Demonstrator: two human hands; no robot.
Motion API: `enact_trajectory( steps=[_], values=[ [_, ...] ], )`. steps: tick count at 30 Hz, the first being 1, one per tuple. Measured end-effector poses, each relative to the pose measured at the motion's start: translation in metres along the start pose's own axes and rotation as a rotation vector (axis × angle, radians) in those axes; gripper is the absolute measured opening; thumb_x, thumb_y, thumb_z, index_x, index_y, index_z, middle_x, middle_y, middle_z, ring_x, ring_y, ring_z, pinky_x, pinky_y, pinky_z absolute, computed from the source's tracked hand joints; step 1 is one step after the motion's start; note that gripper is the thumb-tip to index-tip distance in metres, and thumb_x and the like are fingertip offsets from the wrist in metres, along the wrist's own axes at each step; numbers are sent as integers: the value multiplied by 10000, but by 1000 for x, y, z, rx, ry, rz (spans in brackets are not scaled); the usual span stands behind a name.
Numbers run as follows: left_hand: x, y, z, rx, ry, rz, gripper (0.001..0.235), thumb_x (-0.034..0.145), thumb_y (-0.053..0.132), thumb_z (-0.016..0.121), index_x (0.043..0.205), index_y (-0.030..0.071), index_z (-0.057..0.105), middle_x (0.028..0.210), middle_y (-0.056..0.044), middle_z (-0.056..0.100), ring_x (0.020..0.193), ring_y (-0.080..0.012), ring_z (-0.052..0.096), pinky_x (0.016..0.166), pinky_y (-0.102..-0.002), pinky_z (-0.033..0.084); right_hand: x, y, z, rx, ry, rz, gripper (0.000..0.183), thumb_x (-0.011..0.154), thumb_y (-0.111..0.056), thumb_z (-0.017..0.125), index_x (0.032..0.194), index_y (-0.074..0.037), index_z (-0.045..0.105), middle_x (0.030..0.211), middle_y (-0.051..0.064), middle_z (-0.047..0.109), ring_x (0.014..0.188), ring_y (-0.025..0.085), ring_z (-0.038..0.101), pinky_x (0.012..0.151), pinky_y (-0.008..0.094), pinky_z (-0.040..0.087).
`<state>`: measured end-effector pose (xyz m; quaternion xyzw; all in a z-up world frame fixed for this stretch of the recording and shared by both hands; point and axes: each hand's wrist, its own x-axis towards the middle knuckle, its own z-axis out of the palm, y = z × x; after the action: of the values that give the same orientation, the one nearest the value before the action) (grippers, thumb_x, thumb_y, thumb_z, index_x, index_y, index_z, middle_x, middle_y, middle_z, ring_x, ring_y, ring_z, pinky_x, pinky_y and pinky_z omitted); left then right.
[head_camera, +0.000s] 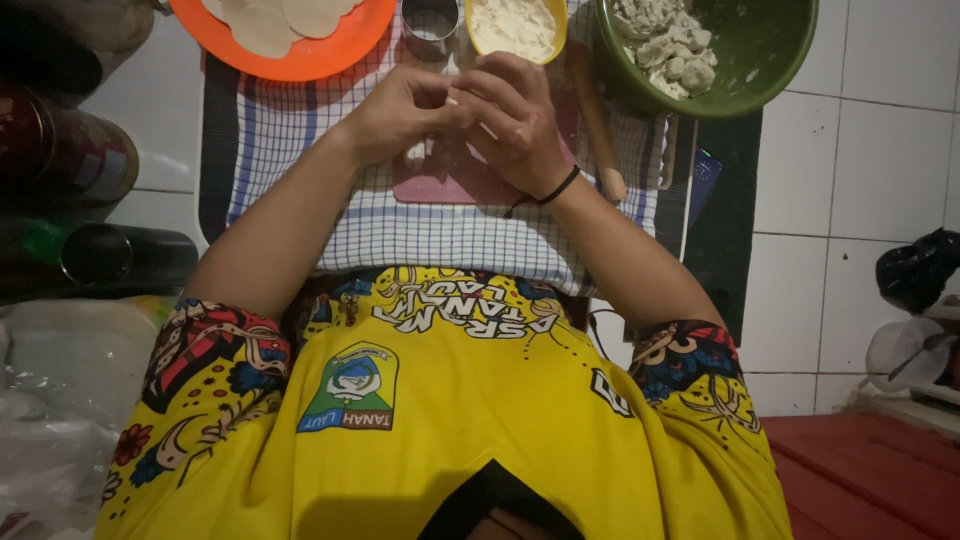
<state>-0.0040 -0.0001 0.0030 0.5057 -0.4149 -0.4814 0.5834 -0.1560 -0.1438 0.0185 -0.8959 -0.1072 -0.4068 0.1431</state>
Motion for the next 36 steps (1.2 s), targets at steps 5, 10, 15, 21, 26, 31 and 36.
enact_trajectory(
  steps=[5, 10, 15, 21, 26, 31, 36],
  values=[
    [0, -3, -2, 2, 2, 9, 203, 962, 154, 759, 1095, 3, 733, 880, -65, 724, 721, -92, 654, 638, -200, 562, -2, 2, 3, -1, 5, -4, 268, 848, -140, 880, 1095, -81, 793, 1180, 17, 722, 1182, 252, 569, 1029, 455, 457],
    [3, -10, -5, -81, -34, 29, 194, 934, 127, 779, 1079, 10, 724, 853, -68, 718, 676, -95, 653, 585, -195, 556, -6, 5, 7, 12, 21, -10, 228, 870, -173, 867, 1073, -100, 792, 1174, 15, 721, 1188, 251, 557, 1027, 455, 454],
    [5, -10, -4, -66, 9, 59, 271, 886, 112, 810, 1138, 46, 736, 1004, -67, 741, 759, -71, 655, 649, -165, 553, -10, 9, 11, -9, 18, 13, 307, 882, -147, 892, 1161, -107, 770, 1298, 58, 629, 1254, 275, 501, 1071, 455, 492],
    [5, -12, -3, 46, 18, 121, 198, 899, 42, 798, 1087, 38, 735, 1044, -39, 717, 770, -56, 617, 659, -158, 503, -13, 9, 12, -18, -25, 36, 347, 894, -212, 874, 1218, -130, 782, 1321, 48, 633, 1273, 275, 505, 1096, 472, 458],
    [3, -7, 0, 97, 30, 66, 231, 900, 87, 806, 1116, 33, 746, 891, -36, 715, 691, -49, 585, 603, -168, 473, -6, 5, 5, 14, 3, 3, 312, 852, -178, 884, 1145, -107, 802, 1281, 35, 658, 1222, 274, 543, 1049, 473, 459],
    [1, -4, 0, 89, -1, 71, 199, 902, 81, 798, 1080, 26, 729, 880, -54, 731, 713, -75, 661, 627, -171, 542, -4, 5, 2, 11, 25, -62, 373, 822, -115, 911, 1162, -133, 758, 1255, 13, 684, 1195, 277, 574, 1018, 468, 477],
    [-2, 2, 4, 114, 49, -10, 236, 880, 60, 797, 1098, 4, 724, 920, -89, 736, 754, -118, 684, 649, -206, 571, -10, 10, 2, -4, -48, -46, 203, 998, -257, 796, 1140, -120, 842, 1409, -43, 626, 1345, 255, 440, 1125, 478, 367]
  ],
)
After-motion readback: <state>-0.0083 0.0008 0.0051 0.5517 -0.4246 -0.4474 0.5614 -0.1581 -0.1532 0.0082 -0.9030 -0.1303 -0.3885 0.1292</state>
